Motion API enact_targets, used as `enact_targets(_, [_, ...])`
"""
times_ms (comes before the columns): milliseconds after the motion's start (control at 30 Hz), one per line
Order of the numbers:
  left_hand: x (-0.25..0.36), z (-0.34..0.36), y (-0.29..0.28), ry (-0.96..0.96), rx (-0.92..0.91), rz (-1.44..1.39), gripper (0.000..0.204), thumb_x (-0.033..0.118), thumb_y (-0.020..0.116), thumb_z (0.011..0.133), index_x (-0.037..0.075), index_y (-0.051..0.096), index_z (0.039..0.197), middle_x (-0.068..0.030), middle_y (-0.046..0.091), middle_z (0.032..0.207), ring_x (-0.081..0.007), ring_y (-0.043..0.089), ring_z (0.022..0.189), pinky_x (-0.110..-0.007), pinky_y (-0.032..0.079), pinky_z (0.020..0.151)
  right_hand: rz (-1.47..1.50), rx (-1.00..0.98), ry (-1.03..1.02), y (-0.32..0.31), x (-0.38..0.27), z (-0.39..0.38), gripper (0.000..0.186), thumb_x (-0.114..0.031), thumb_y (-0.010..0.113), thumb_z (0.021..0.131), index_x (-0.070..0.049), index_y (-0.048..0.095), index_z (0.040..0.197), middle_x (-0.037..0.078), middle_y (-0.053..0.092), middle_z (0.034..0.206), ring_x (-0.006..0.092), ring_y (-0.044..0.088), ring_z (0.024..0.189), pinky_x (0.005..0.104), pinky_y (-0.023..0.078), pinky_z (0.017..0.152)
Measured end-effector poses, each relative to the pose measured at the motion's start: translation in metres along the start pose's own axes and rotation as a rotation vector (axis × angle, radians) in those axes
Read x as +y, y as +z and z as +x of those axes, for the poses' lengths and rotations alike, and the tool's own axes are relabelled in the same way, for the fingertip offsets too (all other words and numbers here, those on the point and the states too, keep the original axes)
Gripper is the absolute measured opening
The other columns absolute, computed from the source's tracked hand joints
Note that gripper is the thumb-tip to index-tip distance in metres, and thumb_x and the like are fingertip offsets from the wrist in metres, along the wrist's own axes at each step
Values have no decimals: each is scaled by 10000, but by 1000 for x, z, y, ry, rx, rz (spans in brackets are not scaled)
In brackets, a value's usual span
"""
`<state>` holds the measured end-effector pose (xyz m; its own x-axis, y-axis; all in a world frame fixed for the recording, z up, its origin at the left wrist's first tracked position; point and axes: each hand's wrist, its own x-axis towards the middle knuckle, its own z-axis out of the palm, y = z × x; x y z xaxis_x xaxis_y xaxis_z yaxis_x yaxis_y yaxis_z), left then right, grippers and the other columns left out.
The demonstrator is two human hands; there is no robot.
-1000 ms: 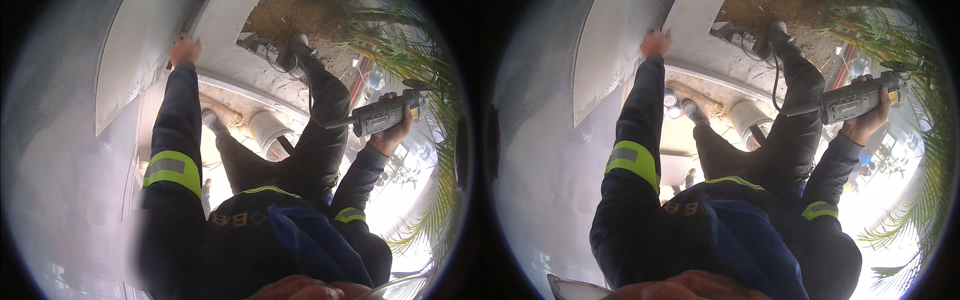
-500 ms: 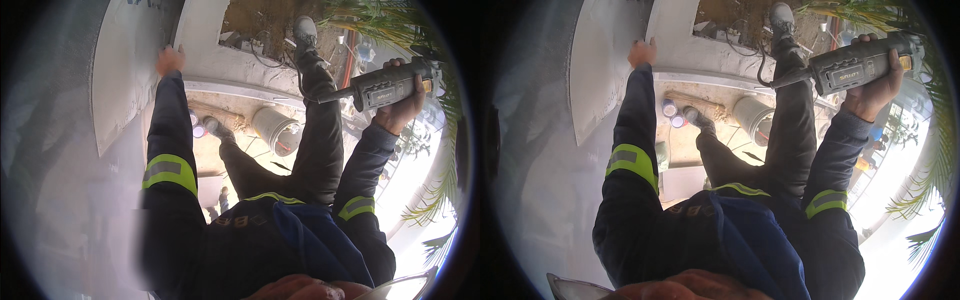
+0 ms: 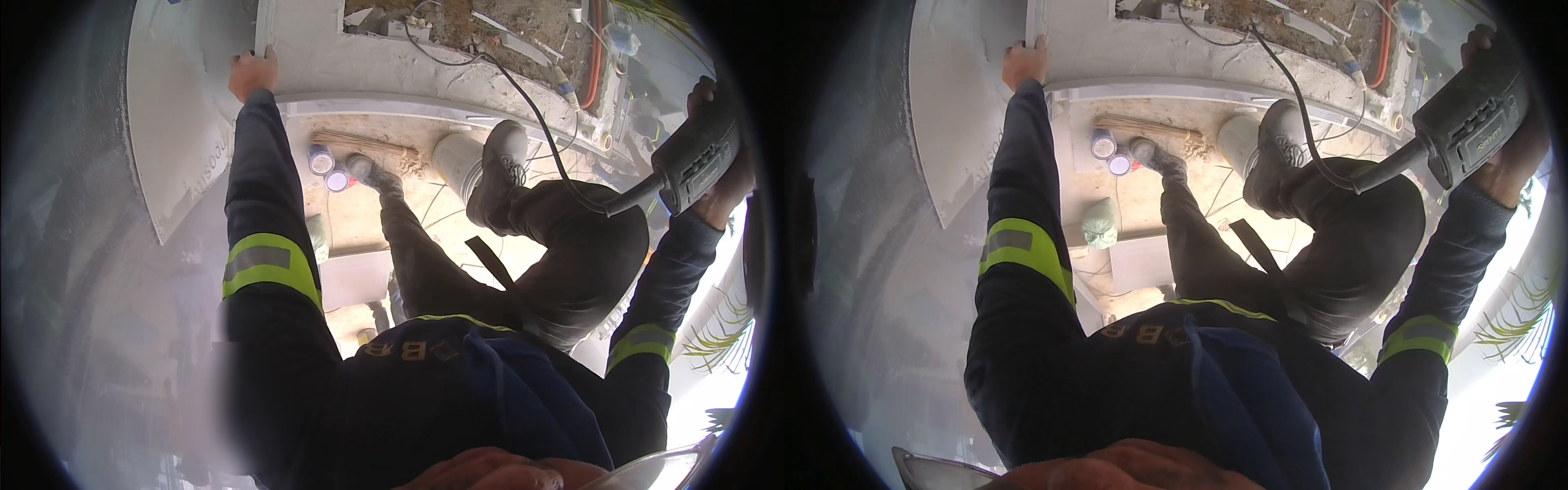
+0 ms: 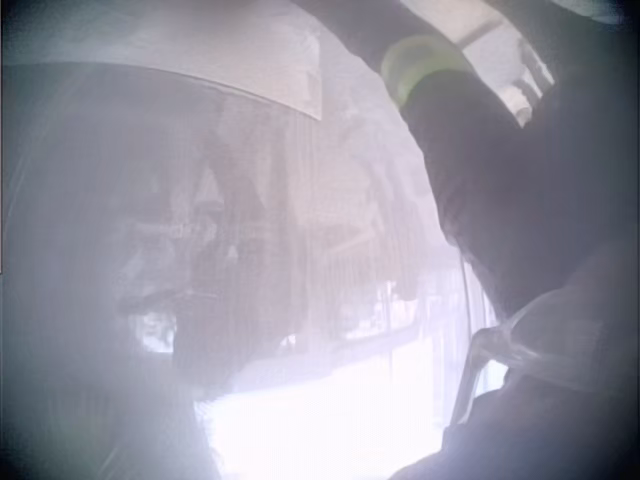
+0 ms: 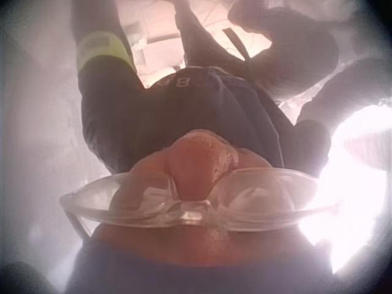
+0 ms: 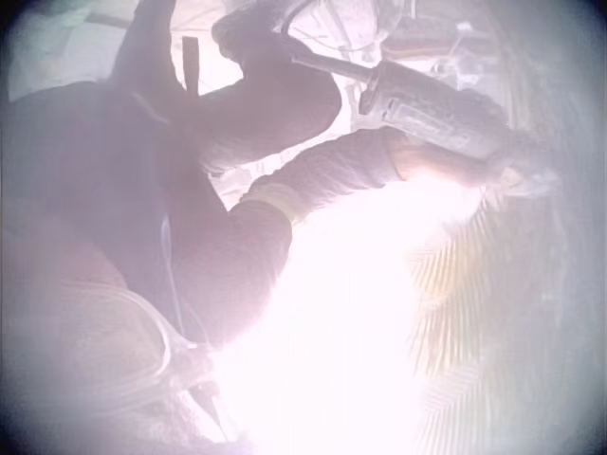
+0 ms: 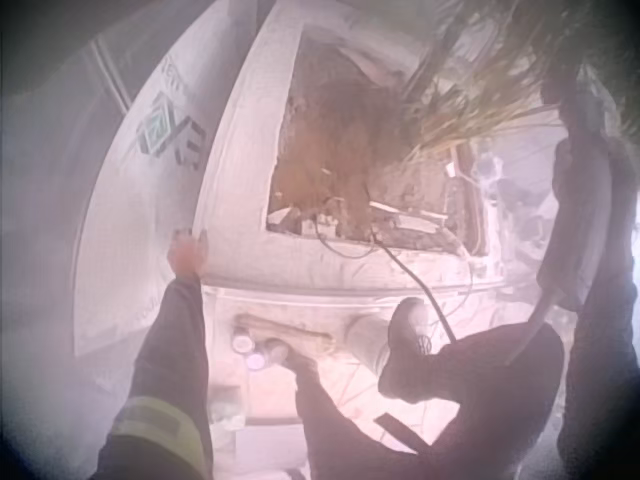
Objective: The person uses an angle grinder to cut and grind a concrete ledge or beam. They hold the tool with both hands and move it along the surface, creating dust and removing material.
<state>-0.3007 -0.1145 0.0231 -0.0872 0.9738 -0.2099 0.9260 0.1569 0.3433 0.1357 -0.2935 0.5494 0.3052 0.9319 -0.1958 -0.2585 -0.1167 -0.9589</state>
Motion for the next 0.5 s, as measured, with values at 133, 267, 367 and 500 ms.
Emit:
enact_targets(133, [10, -2, 1, -9, -34, 24, 550, 563, 680, 892, 83, 760, 1150, -161, 701, 1209, -368, 704, 1103, -506, 568, 911, 95, 120, 28, -11, 63, -27, 451, -220, 539, 1014, 86, 474, 1338, 258, 587, 1173, 321, 620, 1041, 385, 595, 853])
enact_targets(267, [2, 0, -12, -28, -9, 112, 542, 558, 679, 897, 72, 758, 1122, -161, 701, 1210, -369, 710, 1077, -501, 570, 896, 44, 458, 199, -17, 177, -40, 454, -261, 636, 975, 68, 518, 1266, 214, 673, 1001, 273, 698, 836, 358, 620, 662])
enact_targets(367, [13, -3, -3, -18, 26, 121, 534, 553, 683, 898, 63, 759, 1094, -162, 701, 1200, -374, 716, 1044, -498, 571, 888, -141, 518, 285, -21, 239, -56, 403, -254, 700, 906, 82, 624, 1114, 185, 695, 918, 239, 712, 744, 342, 607, 650])
enact_targets(500, [22, -5, -1, 43, 57, 132, 506, 519, 685, 912, 39, 755, 1056, -166, 700, 1167, -383, 716, 1016, -511, 571, 875, -183, 452, 437, -36, 309, -66, 386, -262, 755, 859, 48, 642, 1059, 132, 692, 862, 209, 703, 714, 327, 585, 641])
